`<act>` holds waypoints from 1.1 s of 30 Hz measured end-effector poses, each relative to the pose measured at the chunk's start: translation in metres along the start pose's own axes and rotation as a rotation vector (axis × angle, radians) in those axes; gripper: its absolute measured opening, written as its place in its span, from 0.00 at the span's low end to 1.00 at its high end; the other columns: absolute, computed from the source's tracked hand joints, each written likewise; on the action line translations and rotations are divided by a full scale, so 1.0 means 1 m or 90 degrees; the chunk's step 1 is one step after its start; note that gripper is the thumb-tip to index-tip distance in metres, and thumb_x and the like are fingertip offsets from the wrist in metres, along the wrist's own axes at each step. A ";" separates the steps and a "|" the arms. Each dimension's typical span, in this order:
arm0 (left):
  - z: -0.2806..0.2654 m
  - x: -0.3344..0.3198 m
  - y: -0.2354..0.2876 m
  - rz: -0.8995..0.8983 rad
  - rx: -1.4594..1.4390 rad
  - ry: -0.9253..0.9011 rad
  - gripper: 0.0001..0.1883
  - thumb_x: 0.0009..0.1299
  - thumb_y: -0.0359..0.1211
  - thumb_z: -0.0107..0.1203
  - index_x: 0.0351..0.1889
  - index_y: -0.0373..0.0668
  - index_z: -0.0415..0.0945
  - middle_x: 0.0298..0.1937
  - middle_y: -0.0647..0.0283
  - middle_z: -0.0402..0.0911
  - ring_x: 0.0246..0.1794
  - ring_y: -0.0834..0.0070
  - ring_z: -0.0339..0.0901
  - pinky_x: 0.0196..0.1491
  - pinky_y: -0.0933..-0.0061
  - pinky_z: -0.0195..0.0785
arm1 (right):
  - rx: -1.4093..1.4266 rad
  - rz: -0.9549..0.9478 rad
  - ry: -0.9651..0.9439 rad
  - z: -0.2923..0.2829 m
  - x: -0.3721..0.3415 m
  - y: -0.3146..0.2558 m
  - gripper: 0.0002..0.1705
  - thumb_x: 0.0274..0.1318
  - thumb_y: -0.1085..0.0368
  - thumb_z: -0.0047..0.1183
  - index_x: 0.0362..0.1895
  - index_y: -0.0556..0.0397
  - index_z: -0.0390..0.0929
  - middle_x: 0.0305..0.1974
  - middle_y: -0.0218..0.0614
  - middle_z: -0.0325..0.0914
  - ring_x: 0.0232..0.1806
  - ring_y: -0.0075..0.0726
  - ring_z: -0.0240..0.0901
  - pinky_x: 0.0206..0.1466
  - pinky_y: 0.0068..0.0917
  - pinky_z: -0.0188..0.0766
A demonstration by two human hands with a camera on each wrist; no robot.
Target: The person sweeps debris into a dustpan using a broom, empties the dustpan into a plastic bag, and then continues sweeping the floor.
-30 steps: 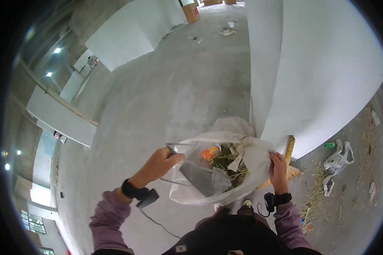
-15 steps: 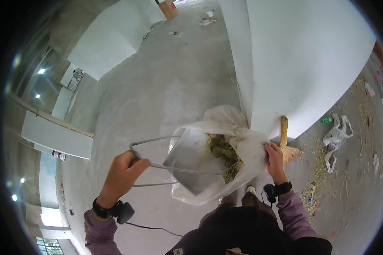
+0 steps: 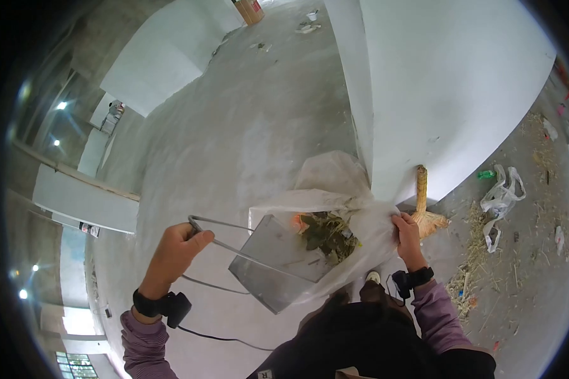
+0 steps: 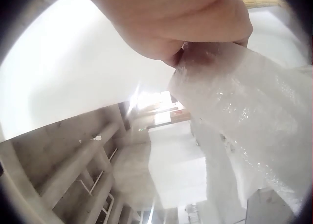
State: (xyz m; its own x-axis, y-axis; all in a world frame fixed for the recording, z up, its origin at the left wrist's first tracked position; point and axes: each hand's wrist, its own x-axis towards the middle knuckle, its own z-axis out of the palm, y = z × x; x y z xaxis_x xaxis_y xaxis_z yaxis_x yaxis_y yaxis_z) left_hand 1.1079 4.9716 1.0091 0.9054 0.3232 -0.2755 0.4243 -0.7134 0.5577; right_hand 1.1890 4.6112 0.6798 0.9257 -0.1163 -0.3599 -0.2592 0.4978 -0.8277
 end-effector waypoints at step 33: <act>-0.011 -0.064 -0.058 -0.009 -0.126 0.052 0.10 0.57 0.33 0.56 0.21 0.39 0.68 0.15 0.74 0.64 0.17 0.88 0.56 0.19 0.83 0.50 | -0.968 -0.410 -0.768 0.097 -0.011 0.126 0.25 0.46 0.67 0.42 0.52 0.35 0.70 0.23 0.40 0.74 0.27 0.49 0.73 0.28 0.42 0.65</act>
State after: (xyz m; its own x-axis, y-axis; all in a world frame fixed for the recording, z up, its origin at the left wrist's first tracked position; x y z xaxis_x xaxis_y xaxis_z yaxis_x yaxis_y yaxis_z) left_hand 1.0253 4.9987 1.0034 0.8944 0.3872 -0.2236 0.4240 -0.5756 0.6992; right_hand 1.1730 4.7587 0.6210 0.4683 0.8822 -0.0491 0.7301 -0.4177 -0.5408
